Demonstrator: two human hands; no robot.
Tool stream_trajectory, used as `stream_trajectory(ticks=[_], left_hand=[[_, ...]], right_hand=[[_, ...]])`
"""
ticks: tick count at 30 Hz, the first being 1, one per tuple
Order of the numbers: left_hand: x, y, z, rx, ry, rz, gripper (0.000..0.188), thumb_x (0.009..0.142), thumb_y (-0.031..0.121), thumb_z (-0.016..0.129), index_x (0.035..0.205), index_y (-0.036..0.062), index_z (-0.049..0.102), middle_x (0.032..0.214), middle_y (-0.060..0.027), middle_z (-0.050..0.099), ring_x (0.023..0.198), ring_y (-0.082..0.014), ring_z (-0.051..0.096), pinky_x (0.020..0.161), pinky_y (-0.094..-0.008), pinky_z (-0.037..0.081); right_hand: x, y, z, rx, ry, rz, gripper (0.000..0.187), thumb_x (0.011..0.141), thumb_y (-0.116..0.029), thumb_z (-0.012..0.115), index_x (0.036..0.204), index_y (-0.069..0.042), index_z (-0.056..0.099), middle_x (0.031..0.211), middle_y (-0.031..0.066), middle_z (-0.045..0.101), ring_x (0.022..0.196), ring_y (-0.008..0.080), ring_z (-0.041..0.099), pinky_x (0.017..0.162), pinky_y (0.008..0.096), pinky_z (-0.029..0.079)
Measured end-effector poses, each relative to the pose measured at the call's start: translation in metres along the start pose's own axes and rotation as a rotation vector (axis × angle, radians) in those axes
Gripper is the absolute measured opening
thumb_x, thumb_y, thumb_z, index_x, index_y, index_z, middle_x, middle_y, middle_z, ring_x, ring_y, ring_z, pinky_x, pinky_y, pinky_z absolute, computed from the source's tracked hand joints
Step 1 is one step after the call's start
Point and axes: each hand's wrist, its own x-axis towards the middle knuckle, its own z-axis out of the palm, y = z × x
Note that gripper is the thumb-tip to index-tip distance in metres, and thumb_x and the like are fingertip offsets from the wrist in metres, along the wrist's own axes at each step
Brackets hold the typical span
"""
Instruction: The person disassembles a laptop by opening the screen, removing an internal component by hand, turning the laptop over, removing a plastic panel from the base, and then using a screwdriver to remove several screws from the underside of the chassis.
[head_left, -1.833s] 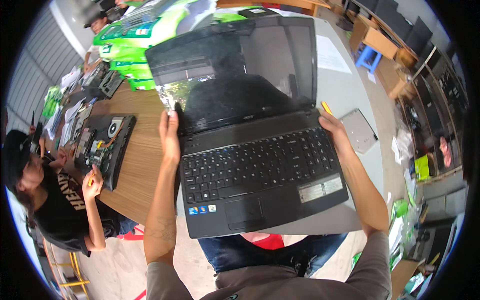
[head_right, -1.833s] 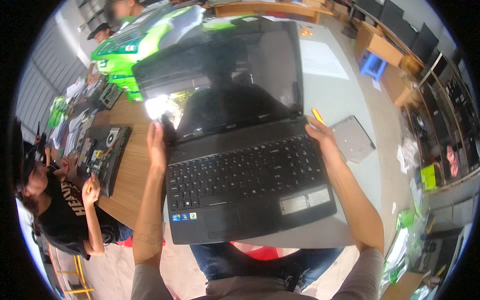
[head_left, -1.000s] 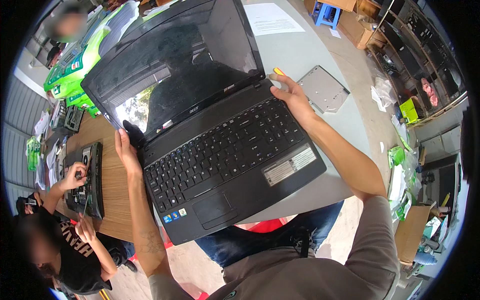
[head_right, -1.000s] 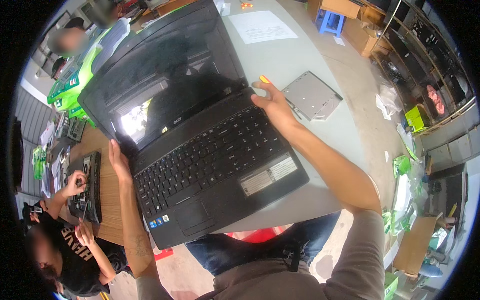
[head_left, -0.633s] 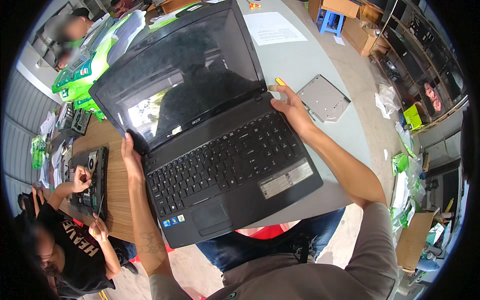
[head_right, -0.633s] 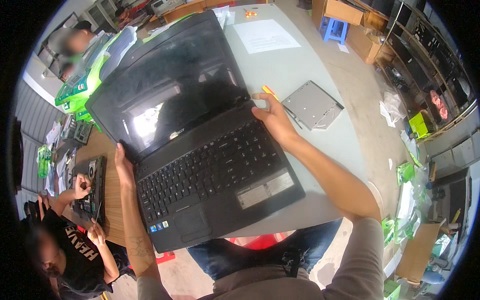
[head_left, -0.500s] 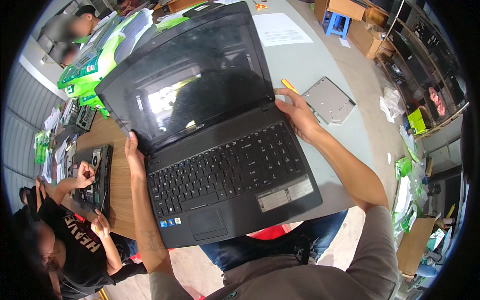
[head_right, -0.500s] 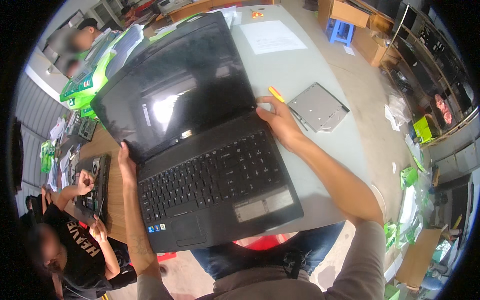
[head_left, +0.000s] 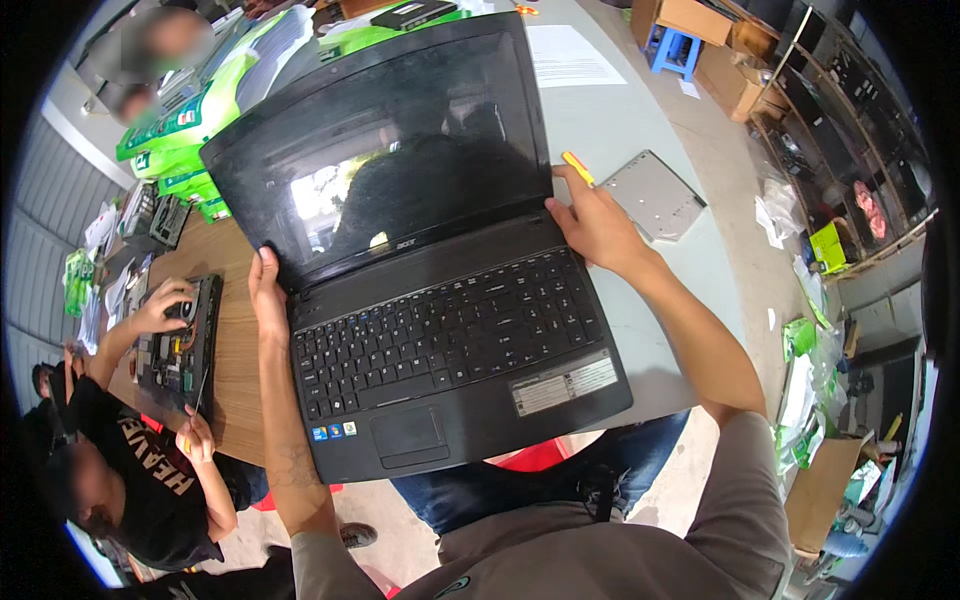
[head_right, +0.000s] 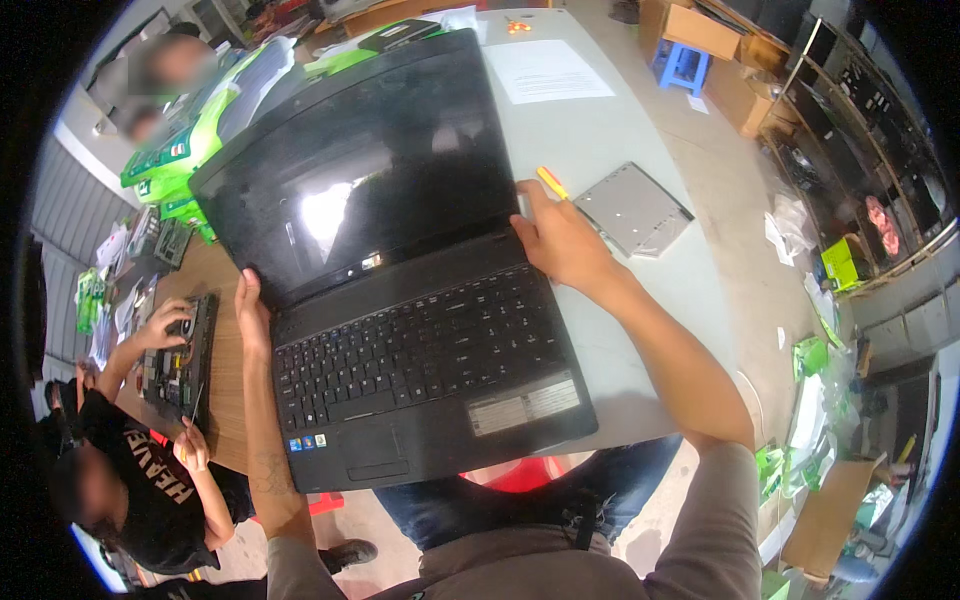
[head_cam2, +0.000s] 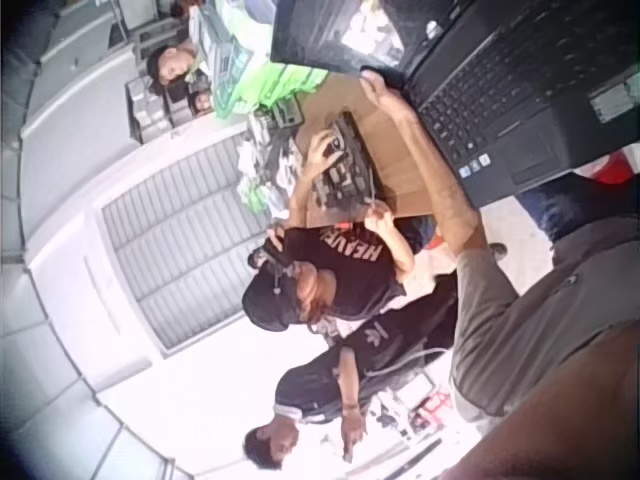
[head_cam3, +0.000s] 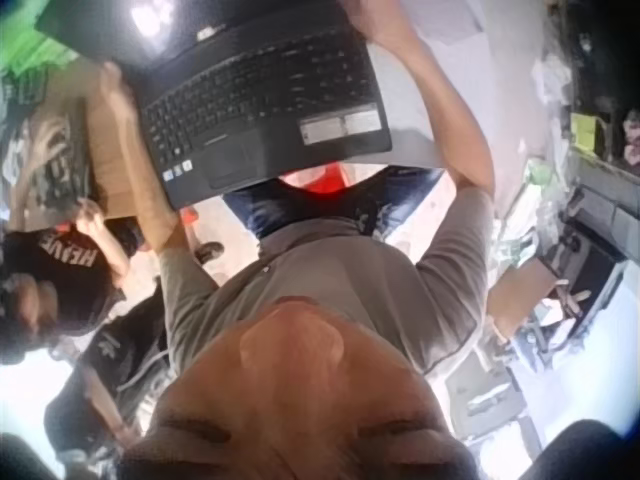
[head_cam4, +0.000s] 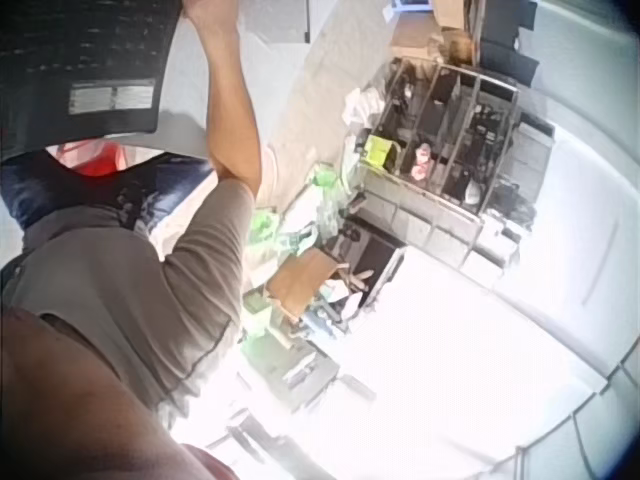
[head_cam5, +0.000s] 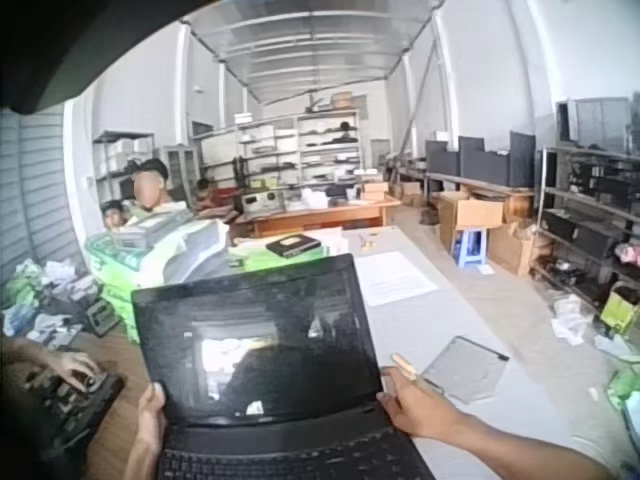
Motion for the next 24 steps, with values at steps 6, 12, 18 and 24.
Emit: stream_trajectory(ticks=[6, 12, 18, 24], left_hand=[[-0.001, 0.002, -0.007, 0.027, 0.029, 0.054, 0.044, 0.106, 0.040, 0.053, 0.124, 0.0009, 0.062, 0.117, -0.0024, 0.063, 0.108, -0.0121, 0.055, 0.100, -0.0285, 0.042], [0.006, 0.000, 0.004, 0.047, 0.051, 0.020, 0.046, 0.106, 0.041, 0.054, 0.125, 0.0001, 0.061, 0.119, -0.0031, 0.063, 0.111, -0.0123, 0.055, 0.101, -0.0286, 0.041], [0.009, -0.011, -0.012, 0.093, 0.025, -0.007, 0.059, 0.105, 0.042, 0.054, 0.141, -0.0048, 0.051, 0.139, -0.0081, 0.054, 0.128, -0.0176, 0.048, 0.111, -0.0335, 0.034], [0.011, -0.014, -0.017, 0.067, 0.077, 0.055, 0.059, 0.104, 0.043, 0.058, 0.140, -0.0039, 0.053, 0.134, -0.0064, 0.057, 0.123, -0.0146, 0.051, 0.109, -0.0305, 0.037]], right_hand=[[0.018, 0.026, -0.063, -0.212, 0.335, -0.193, 0.039, 0.097, -0.026, 0.064, 0.129, -0.005, 0.055, 0.091, 0.0230, 0.069, 0.091, 0.0418, 0.067, 0.079, 0.0504, 0.053], [0.011, 0.120, -0.100, -0.614, 0.286, 0.175, 0.073, 0.086, -0.047, 0.075, 0.142, -0.006, 0.052, 0.131, 0.0227, 0.059, 0.128, 0.0415, 0.051, 0.099, 0.0488, 0.048], [0.004, 0.114, -0.098, -0.275, 0.336, 0.153, 0.087, 0.070, -0.044, 0.089, 0.136, 0.002, 0.056, 0.126, 0.0286, 0.060, 0.100, 0.0363, 0.069, 0.083, 0.0417, 0.056], [0.005, 0.108, -0.106, -0.143, 0.271, 0.174, 0.091, 0.065, -0.028, 0.090, 0.136, 0.012, 0.050, 0.117, 0.0329, 0.065, 0.096, 0.0311, 0.072, 0.079, 0.0369, 0.057]])
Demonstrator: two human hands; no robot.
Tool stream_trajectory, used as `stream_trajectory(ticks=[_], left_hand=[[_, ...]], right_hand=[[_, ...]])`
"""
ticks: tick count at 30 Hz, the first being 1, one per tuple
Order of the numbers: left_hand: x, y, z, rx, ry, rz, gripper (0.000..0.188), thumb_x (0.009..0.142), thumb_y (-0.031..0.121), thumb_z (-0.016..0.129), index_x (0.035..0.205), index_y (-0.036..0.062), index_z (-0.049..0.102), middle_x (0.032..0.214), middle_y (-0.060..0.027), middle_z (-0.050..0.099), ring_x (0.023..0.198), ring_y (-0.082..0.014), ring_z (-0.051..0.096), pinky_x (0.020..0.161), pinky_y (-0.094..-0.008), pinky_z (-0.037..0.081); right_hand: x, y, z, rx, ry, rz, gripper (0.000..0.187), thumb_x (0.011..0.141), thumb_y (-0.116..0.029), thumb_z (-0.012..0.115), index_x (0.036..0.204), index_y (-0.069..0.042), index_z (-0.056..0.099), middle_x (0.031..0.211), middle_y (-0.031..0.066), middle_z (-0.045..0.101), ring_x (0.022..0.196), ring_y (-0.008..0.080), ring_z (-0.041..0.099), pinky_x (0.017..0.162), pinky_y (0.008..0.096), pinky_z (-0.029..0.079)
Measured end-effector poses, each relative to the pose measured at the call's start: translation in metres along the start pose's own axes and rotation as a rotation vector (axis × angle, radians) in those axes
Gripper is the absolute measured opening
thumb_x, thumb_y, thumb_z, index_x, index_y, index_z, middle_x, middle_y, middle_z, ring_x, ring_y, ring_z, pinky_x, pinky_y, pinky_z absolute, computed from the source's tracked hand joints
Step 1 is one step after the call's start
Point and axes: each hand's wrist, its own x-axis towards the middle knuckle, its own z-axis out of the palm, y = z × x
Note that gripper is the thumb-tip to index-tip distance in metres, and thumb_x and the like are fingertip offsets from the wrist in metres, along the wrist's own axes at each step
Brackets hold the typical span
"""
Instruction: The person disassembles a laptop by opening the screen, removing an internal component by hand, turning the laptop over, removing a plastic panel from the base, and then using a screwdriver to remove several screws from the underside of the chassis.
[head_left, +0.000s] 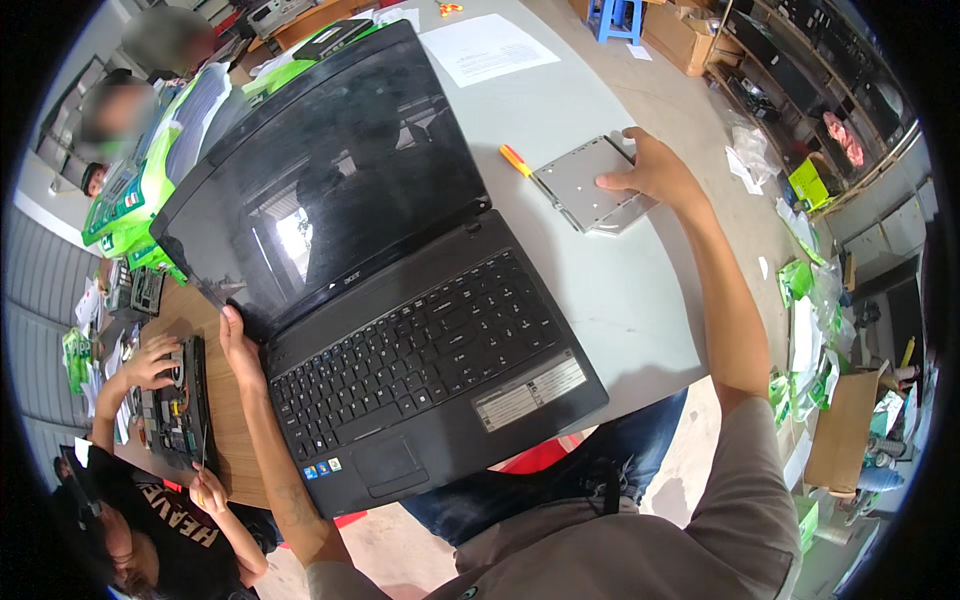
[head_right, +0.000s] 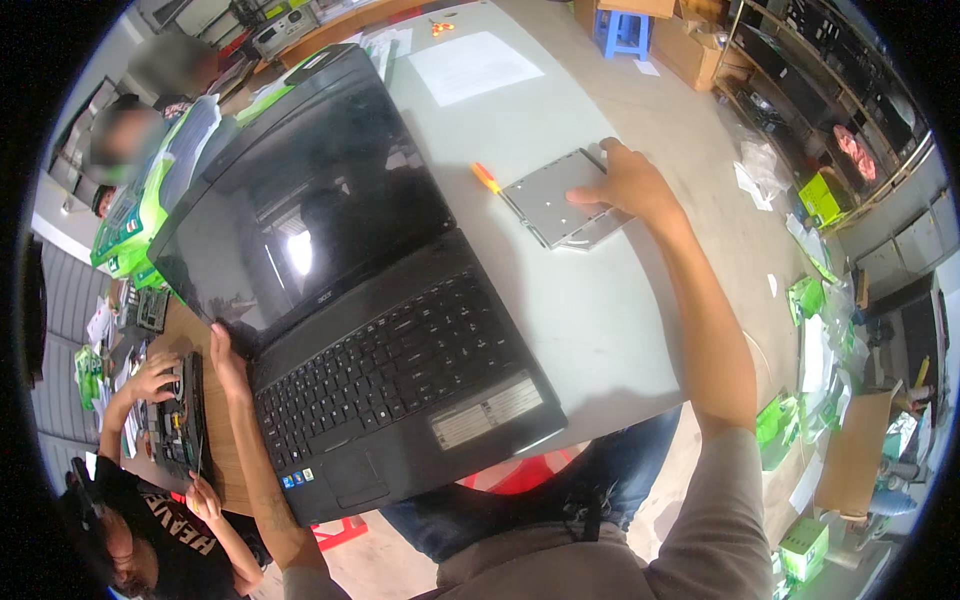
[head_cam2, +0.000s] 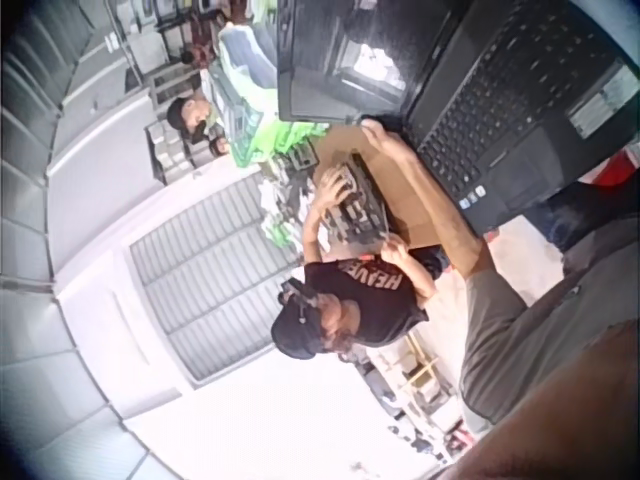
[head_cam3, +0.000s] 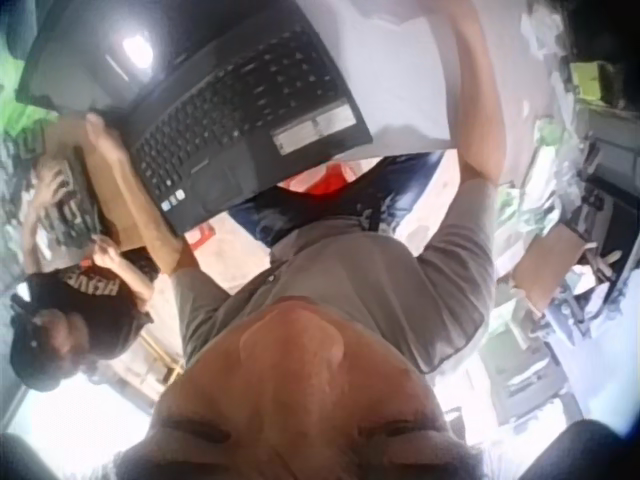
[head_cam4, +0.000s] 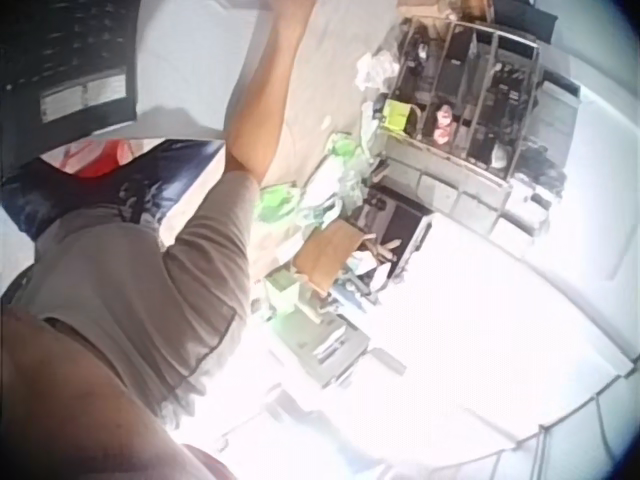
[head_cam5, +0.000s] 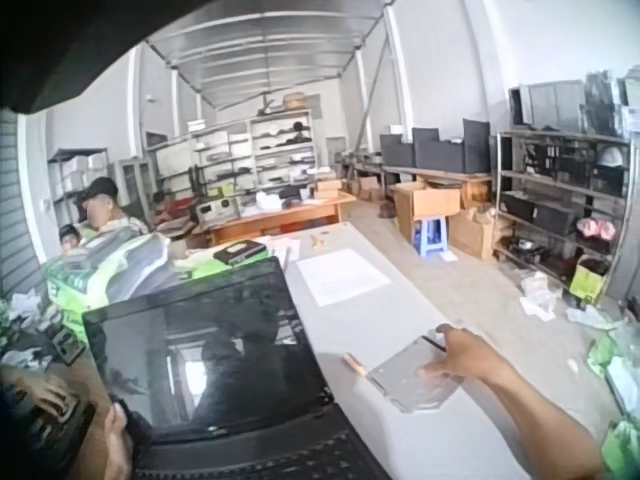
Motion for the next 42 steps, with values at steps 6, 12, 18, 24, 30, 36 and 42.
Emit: stream_trajectory(ticks=[6, 12, 18, 24, 30, 36, 42], left_hand=[[0.005, -0.008, -0.003, 0.032, 0.000, -0.009, 0.062, 0.105, 0.043, 0.055, 0.143, -0.0061, 0.048, 0.140, -0.0098, 0.055, 0.129, -0.0174, 0.048, 0.113, -0.0339, 0.034], [0.007, -0.005, -0.012, 0.013, -0.058, 0.009, 0.065, 0.106, 0.042, 0.054, 0.146, -0.0076, 0.044, 0.145, -0.0116, 0.051, 0.132, -0.0185, 0.046, 0.115, -0.0347, 0.032], [0.004, -0.002, -0.001, 0.052, -0.066, 0.044, 0.066, 0.106, 0.042, 0.052, 0.147, -0.0088, 0.042, 0.146, -0.0121, 0.049, 0.134, -0.0186, 0.044, 0.117, -0.0342, 0.029], [0.006, 0.003, -0.006, 0.039, -0.123, -0.003, 0.070, 0.107, 0.043, 0.051, 0.151, -0.0091, 0.036, 0.151, -0.0130, 0.044, 0.140, -0.0192, 0.038, 0.120, -0.0350, 0.024], [0.000, 0.006, 0.000, 0.109, -0.066, -0.003, 0.071, 0.107, 0.045, 0.048, 0.152, -0.0077, 0.034, 0.157, -0.0139, 0.036, 0.144, -0.0201, 0.034, 0.121, -0.0351, 0.022], [0.004, 0.005, -0.011, 0.072, -0.139, 0.048, 0.057, 0.108, 0.040, 0.048, 0.142, -0.0055, 0.047, 0.139, -0.0098, 0.052, 0.127, -0.0174, 0.048, 0.114, -0.0354, 0.035], [0.006, -0.001, -0.016, 0.008, -0.178, 0.035, 0.050, 0.109, 0.038, 0.048, 0.137, -0.0026, 0.052, 0.133, -0.0073, 0.055, 0.122, -0.0166, 0.051, 0.110, -0.0342, 0.038]], right_hand=[[0.017, 0.029, -0.005, 0.243, -0.056, 0.047, 0.094, 0.064, -0.035, 0.096, 0.136, 0.007, 0.053, 0.112, 0.0228, 0.065, 0.104, 0.0304, 0.065, 0.089, 0.0377, 0.052], [0.007, 0.016, -0.032, 0.609, -0.182, 0.020, 0.079, 0.076, -0.019, 0.085, 0.139, 0.012, 0.048, 0.114, 0.0247, 0.066, 0.105, 0.0272, 0.065, 0.090, 0.0343, 0.053], [-0.009, 0.013, -0.050, 0.615, -0.126, 0.015, 0.071, 0.081, -0.016, 0.074, 0.143, 0.006, 0.047, 0.118, 0.0222, 0.066, 0.109, 0.0249, 0.064, 0.094, 0.0321, 0.051], [-0.009, -0.001, -0.008, 0.597, -0.281, -0.098, 0.065, 0.081, -0.012, 0.074, 0.142, -0.006, 0.054, 0.113, 0.0184, 0.067, 0.094, 0.0188, 0.065, 0.080, 0.0278, 0.054], [-0.019, -0.014, 0.005, 0.640, -0.387, -0.036, 0.061, 0.086, -0.001, 0.064, 0.145, -0.011, 0.052, 0.114, 0.0145, 0.063, 0.093, 0.0175, 0.063, 0.081, 0.0277, 0.052], [-0.017, 0.006, -0.003, 0.891, -0.685, -0.111, 0.068, 0.084, 0.005, 0.064, 0.148, -0.008, 0.047, 0.128, 0.0140, 0.059, 0.102, 0.0175, 0.064, 0.086, 0.0279, 0.053], [-0.019, 0.003, 0.003, 0.972, -0.722, -0.060, 0.075, 0.084, 0.003, 0.064, 0.153, -0.011, 0.040, 0.123, 0.0147, 0.062, 0.103, 0.0177, 0.064, 0.091, 0.0290, 0.051]])
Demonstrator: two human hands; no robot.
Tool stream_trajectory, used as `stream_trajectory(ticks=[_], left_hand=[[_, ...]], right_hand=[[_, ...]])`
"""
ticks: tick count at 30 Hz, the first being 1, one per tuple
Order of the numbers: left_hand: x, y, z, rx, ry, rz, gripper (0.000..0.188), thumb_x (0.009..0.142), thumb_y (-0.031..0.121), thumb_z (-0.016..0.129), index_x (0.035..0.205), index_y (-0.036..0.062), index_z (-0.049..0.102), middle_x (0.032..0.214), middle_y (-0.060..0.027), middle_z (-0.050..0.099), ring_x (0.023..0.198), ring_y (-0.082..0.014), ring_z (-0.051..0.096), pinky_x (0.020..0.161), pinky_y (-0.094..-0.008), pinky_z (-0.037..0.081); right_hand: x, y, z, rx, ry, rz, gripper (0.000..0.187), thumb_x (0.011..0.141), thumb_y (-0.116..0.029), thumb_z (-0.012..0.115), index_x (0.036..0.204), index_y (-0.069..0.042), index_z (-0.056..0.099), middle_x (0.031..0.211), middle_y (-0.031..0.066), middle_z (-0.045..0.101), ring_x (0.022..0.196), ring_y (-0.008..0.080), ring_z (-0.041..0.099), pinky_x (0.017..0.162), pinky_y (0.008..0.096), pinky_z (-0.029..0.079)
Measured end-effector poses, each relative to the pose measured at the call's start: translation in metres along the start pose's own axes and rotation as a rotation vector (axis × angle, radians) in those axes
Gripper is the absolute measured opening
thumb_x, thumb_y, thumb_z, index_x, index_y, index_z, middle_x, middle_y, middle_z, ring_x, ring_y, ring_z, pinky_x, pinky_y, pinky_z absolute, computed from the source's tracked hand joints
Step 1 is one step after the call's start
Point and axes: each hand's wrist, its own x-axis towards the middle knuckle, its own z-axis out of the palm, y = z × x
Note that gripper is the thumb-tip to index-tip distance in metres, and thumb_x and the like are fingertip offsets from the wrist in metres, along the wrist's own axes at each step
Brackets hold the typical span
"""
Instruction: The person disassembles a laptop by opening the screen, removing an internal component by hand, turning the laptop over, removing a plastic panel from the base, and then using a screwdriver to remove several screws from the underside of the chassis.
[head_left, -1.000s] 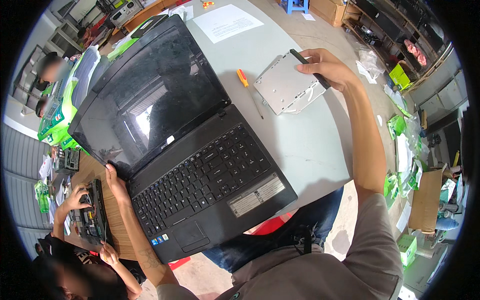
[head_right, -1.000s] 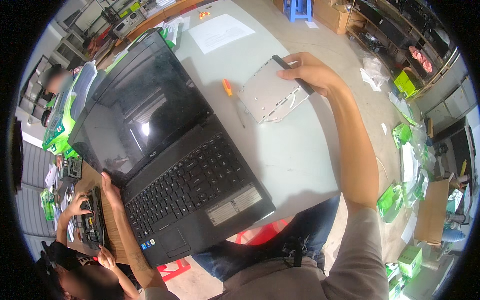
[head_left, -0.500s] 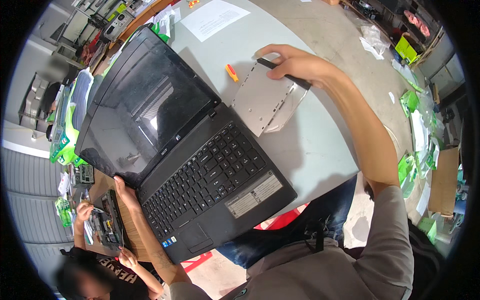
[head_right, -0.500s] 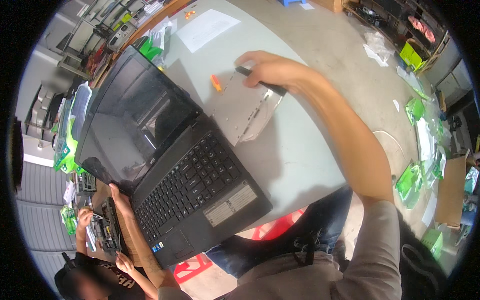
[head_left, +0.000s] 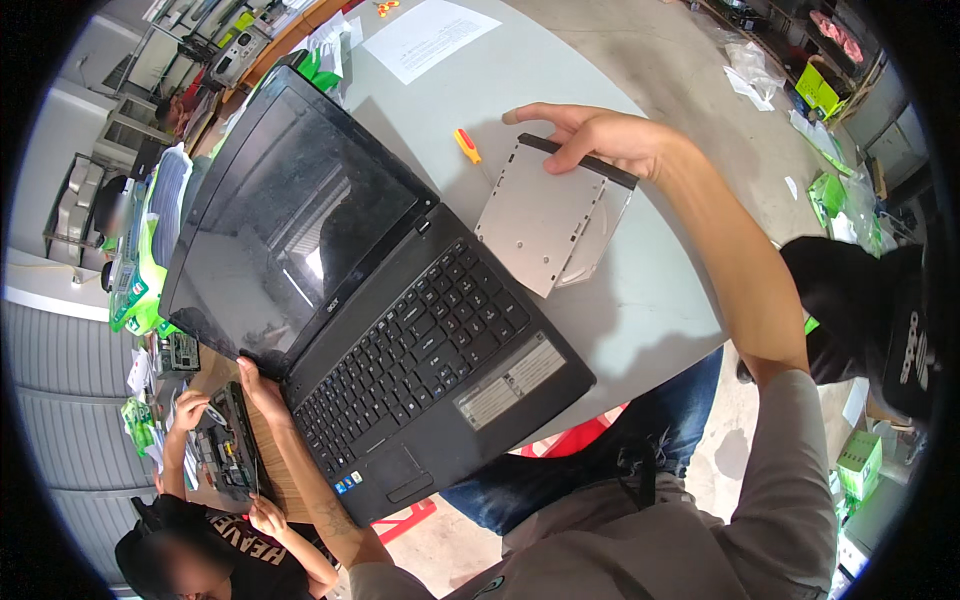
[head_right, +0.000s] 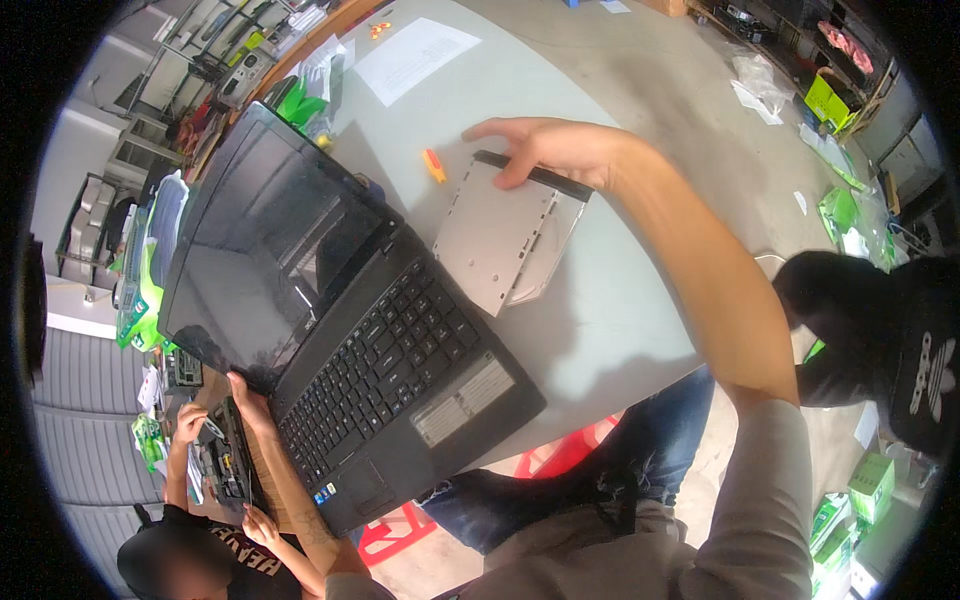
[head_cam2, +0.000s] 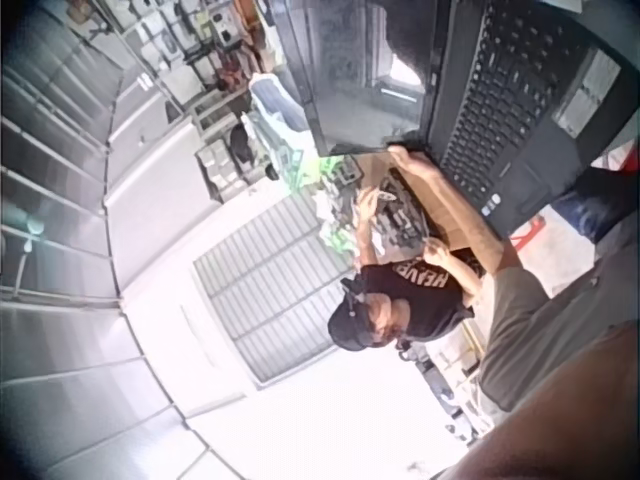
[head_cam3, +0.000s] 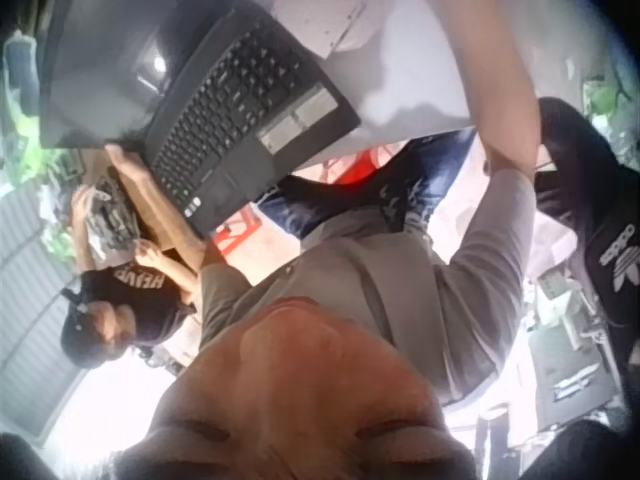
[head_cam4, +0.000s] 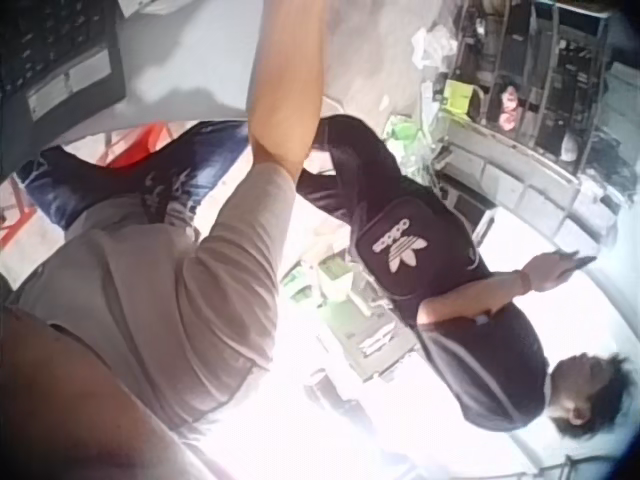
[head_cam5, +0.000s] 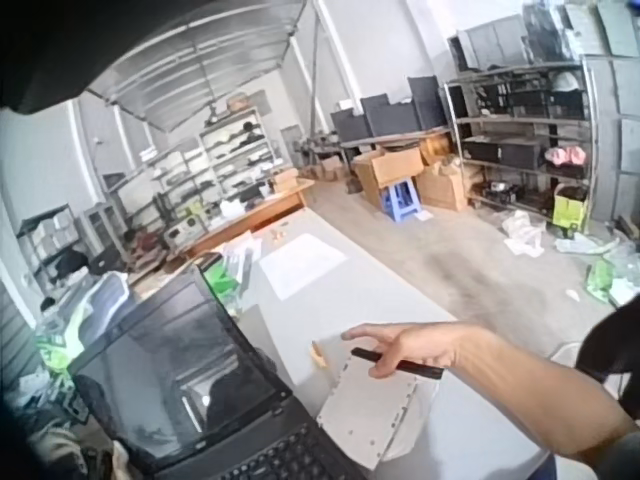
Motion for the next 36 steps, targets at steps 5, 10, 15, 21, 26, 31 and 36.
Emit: stream_trajectory(ticks=[5, 10, 15, 21, 26, 31, 36], left_hand=[[-0.001, -0.001, -0.006, -0.031, 0.134, -0.016, 0.050, 0.108, 0.039, 0.050, 0.137, -0.0012, 0.054, 0.131, -0.0057, 0.057, 0.121, -0.0163, 0.053, 0.109, -0.0345, 0.039], [-0.005, -0.004, 0.012, -0.056, 0.167, -0.005, 0.042, 0.105, 0.042, 0.056, 0.123, 0.0048, 0.061, 0.108, 0.0003, 0.060, 0.100, -0.0131, 0.058, 0.093, -0.0313, 0.045], [0.000, -0.002, 0.012, -0.026, 0.105, -0.012, 0.051, 0.106, 0.041, 0.053, 0.135, -0.0021, 0.056, 0.121, -0.0038, 0.061, 0.112, -0.0145, 0.057, 0.101, -0.0329, 0.044], [-0.001, -0.008, 0.013, -0.012, 0.139, -0.043, 0.054, 0.107, 0.040, 0.051, 0.139, -0.0044, 0.053, 0.133, -0.0078, 0.059, 0.122, -0.0168, 0.053, 0.109, -0.0333, 0.038], [-0.003, -0.004, 0.009, -0.041, 0.107, -0.011, 0.053, 0.107, 0.040, 0.050, 0.138, -0.0030, 0.054, 0.130, -0.0070, 0.060, 0.121, -0.0166, 0.054, 0.108, -0.0339, 0.039], [-0.001, -0.003, 0.011, -0.026, 0.087, -0.001, 0.050, 0.108, 0.040, 0.048, 0.135, -0.0015, 0.055, 0.128, -0.0070, 0.060, 0.120, -0.0181, 0.055, 0.107, -0.0360, 0.041], [0.000, 0.000, 0.011, -0.094, -0.060, -0.034, 0.052, 0.108, 0.041, 0.046, 0.137, -0.0013, 0.054, 0.128, -0.0071, 0.060, 0.121, -0.0183, 0.056, 0.108, -0.0368, 0.041]], right_hand=[[-0.003, 0.031, 0.037, -0.079, 0.336, -0.021, 0.062, 0.084, -0.004, 0.065, 0.144, -0.014, 0.052, 0.103, 0.0098, 0.061, 0.091, 0.0165, 0.058, 0.086, 0.0280, 0.046], [-0.007, 0.029, 0.027, -0.027, 0.330, -0.058, 0.068, 0.086, -0.003, 0.065, 0.150, -0.012, 0.045, 0.120, 0.0103, 0.059, 0.102, 0.0171, 0.061, 0.091, 0.0279, 0.049], [-0.010, 0.023, 0.010, 0.098, 0.092, 0.002, 0.077, 0.083, 0.001, 0.067, 0.154, -0.006, 0.039, 0.145, 0.0125, 0.049, 0.126, 0.0190, 0.053, 0.107, 0.0297, 0.043], [-0.016, 0.022, 0.010, 0.148, 0.027, 0.028, 0.078, 0.080, 0.006, 0.068, 0.153, -0.004, 0.041, 0.138, 0.0114, 0.055, 0.120, 0.0184, 0.059, 0.104, 0.0274, 0.047], [-0.032, 0.027, 0.030, 0.121, 0.209, 0.053, 0.077, 0.082, 0.006, 0.065, 0.153, -0.009, 0.041, 0.135, 0.0112, 0.057, 0.119, 0.0173, 0.060, 0.106, 0.0261, 0.047], [-0.021, 0.024, 0.033, -0.048, 0.256, 0.067, 0.075, 0.082, -0.004, 0.065, 0.153, -0.008, 0.041, 0.135, 0.0157, 0.054, 0.120, 0.0215, 0.057, 0.105, 0.0297, 0.044], [-0.020, 0.036, 0.043, -0.129, 0.405, -0.012, 0.076, 0.084, -0.017, 0.069, 0.152, -0.002, 0.040, 0.136, 0.0207, 0.053, 0.126, 0.0289, 0.053, 0.110, 0.0338, 0.038]])
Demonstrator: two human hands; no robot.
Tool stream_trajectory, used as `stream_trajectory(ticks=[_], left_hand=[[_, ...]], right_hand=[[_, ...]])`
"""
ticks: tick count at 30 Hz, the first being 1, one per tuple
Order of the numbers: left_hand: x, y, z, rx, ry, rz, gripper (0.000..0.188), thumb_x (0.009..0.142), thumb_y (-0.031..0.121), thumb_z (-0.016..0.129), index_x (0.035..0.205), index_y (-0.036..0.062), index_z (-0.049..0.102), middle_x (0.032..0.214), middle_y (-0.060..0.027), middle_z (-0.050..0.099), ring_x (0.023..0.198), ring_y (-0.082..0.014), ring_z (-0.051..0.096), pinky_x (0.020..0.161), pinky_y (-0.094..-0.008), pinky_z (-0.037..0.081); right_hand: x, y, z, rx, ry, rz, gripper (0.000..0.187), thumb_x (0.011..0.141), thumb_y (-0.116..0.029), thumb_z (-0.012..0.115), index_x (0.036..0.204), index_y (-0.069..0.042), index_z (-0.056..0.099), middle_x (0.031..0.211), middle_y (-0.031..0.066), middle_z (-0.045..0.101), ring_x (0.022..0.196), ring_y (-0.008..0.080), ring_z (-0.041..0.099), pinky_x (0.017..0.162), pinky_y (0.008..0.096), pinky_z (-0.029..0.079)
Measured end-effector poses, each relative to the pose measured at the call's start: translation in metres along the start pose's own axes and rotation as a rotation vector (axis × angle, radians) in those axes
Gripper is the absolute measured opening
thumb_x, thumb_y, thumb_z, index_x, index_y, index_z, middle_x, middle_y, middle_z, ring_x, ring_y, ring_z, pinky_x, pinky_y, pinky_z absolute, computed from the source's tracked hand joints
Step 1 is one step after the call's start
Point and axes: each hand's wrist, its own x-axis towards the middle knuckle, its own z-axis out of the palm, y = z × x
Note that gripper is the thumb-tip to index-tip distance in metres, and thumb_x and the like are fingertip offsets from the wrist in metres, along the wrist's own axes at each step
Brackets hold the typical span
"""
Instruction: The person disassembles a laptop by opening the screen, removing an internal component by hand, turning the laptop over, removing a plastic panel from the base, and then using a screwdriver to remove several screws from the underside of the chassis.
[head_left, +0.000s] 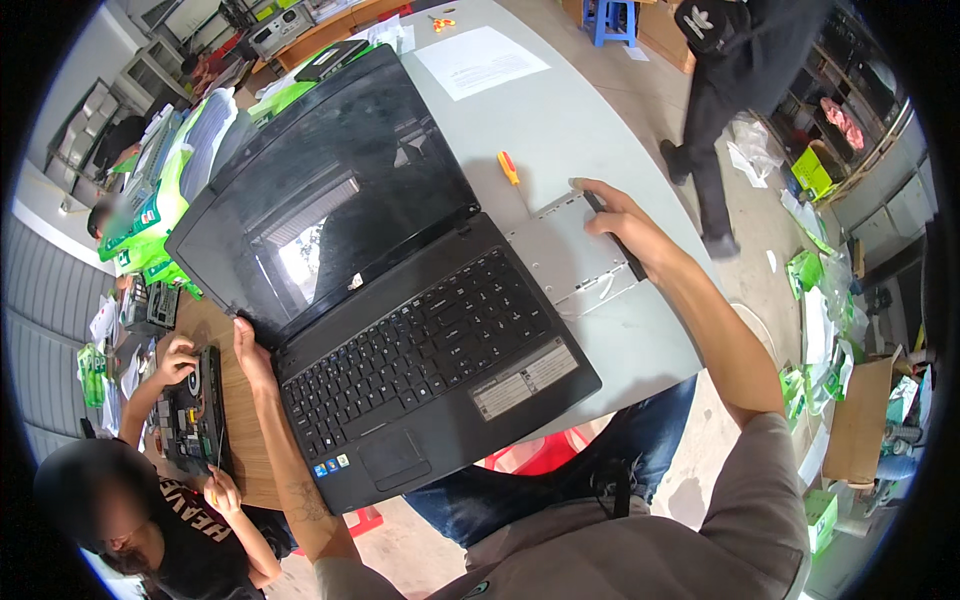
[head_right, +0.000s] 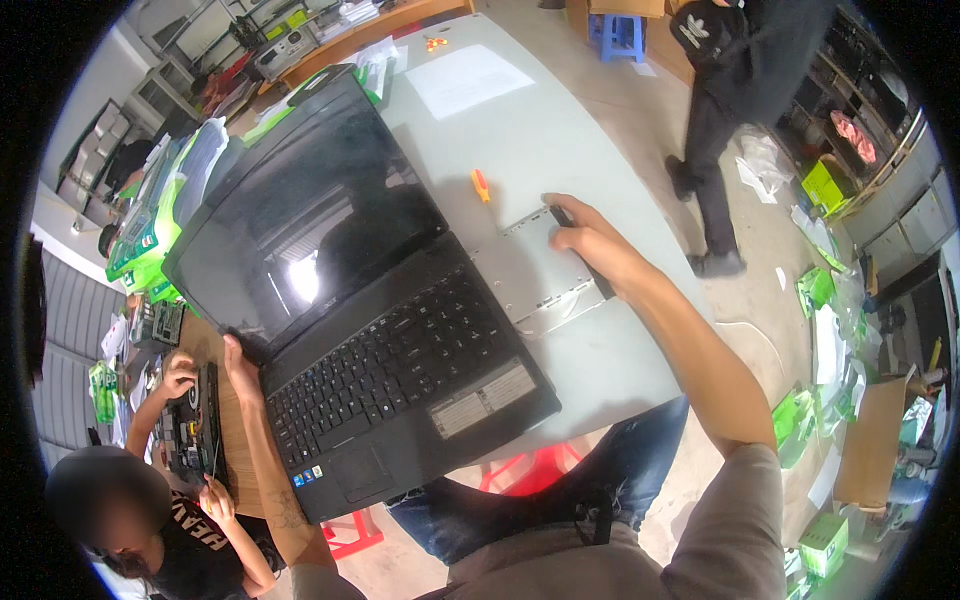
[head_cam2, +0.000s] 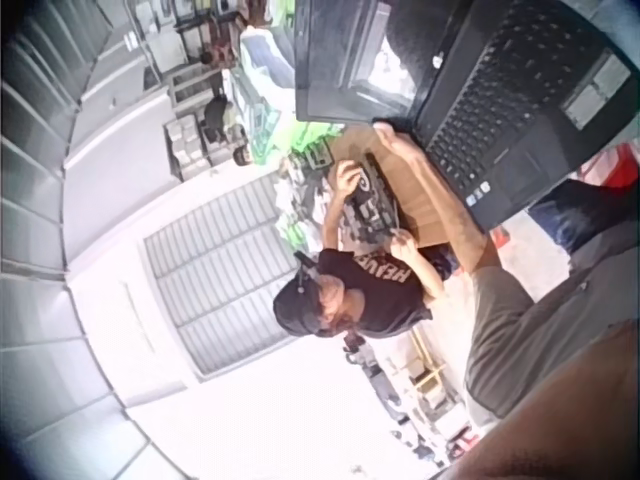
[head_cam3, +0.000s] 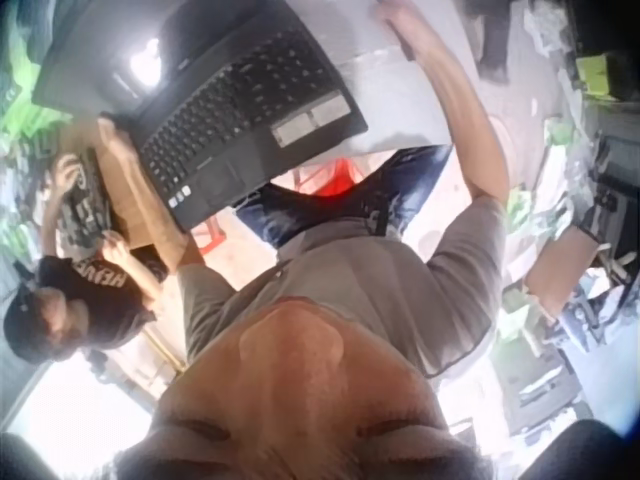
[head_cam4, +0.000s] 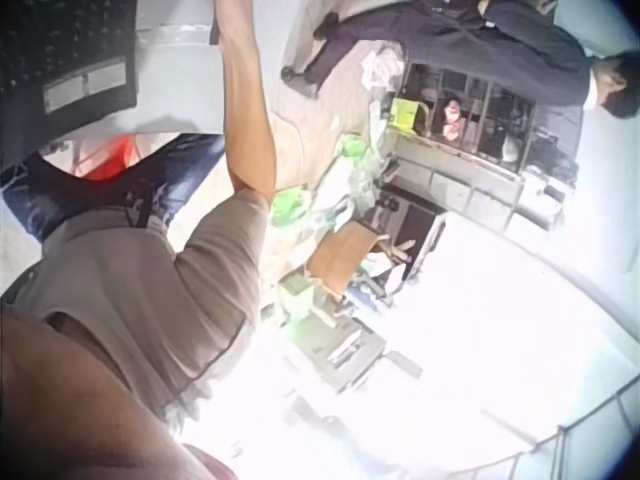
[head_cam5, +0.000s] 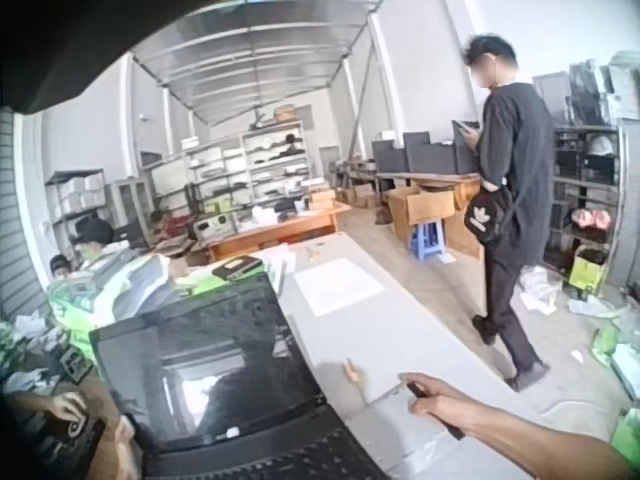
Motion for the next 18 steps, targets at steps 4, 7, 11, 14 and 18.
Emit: stream_trajectory(ticks=[4, 7, 11, 14, 18], left_hand=[[0.007, -0.005, -0.021, 0.022, -0.065, 0.009, 0.054, 0.108, 0.042, 0.046, 0.139, -0.0018, 0.052, 0.131, -0.0077, 0.059, 0.123, -0.0181, 0.055, 0.109, -0.0364, 0.040], [0.004, -0.011, -0.001, 0.037, 0.151, 0.029, 0.052, 0.108, 0.039, 0.050, 0.138, -0.0043, 0.053, 0.132, -0.0053, 0.058, 0.125, -0.0147, 0.050, 0.112, -0.0320, 0.034], [0.000, -0.003, 0.002, 0.057, 0.126, 0.071, 0.052, 0.107, 0.039, 0.051, 0.138, -0.0032, 0.054, 0.131, -0.0054, 0.058, 0.123, -0.0155, 0.052, 0.110, -0.0329, 0.037], [0.003, -0.007, -0.007, 0.058, 0.082, 0.065, 0.052, 0.107, 0.040, 0.052, 0.137, -0.0018, 0.054, 0.131, -0.0056, 0.058, 0.121, -0.0162, 0.053, 0.108, -0.0333, 0.039], [0.001, -0.011, -0.003, 0.110, 0.242, -0.005, 0.060, 0.105, 0.044, 0.054, 0.140, -0.0042, 0.053, 0.131, -0.0035, 0.058, 0.120, -0.0125, 0.050, 0.108, -0.0292, 0.036]], right_hand=[[-0.003, -0.017, -0.008, 0.029, -0.001, 0.025, 0.071, 0.087, -0.017, 0.070, 0.150, 0.003, 0.041, 0.137, 0.0240, 0.054, 0.129, 0.0303, 0.053, 0.108, 0.0340, 0.040], [-0.005, -0.025, -0.043, 0.115, 0.021, -0.116, 0.066, 0.091, -0.015, 0.070, 0.147, 0.006, 0.043, 0.132, 0.0212, 0.061, 0.121, 0.0240, 0.060, 0.100, 0.0331, 0.049], [-0.022, -0.028, -0.053, 0.272, -0.068, -0.367, 0.064, 0.086, -0.006, 0.075, 0.143, 0.004, 0.048, 0.124, 0.0140, 0.067, 0.114, 0.0163, 0.064, 0.094, 0.0306, 0.051], [-0.021, -0.019, -0.077, 0.245, -0.135, -0.391, 0.068, 0.071, 0.009, 0.076, 0.136, 0.000, 0.056, 0.126, 0.0093, 0.067, 0.110, 0.0163, 0.064, 0.095, 0.0314, 0.050], [-0.024, -0.026, -0.086, -0.132, -0.417, -0.451, 0.074, 0.053, 0.013, 0.063, 0.125, -0.003, 0.062, 0.128, 0.0110, 0.066, 0.118, 0.0218, 0.062, 0.114, 0.0358, 0.037]])
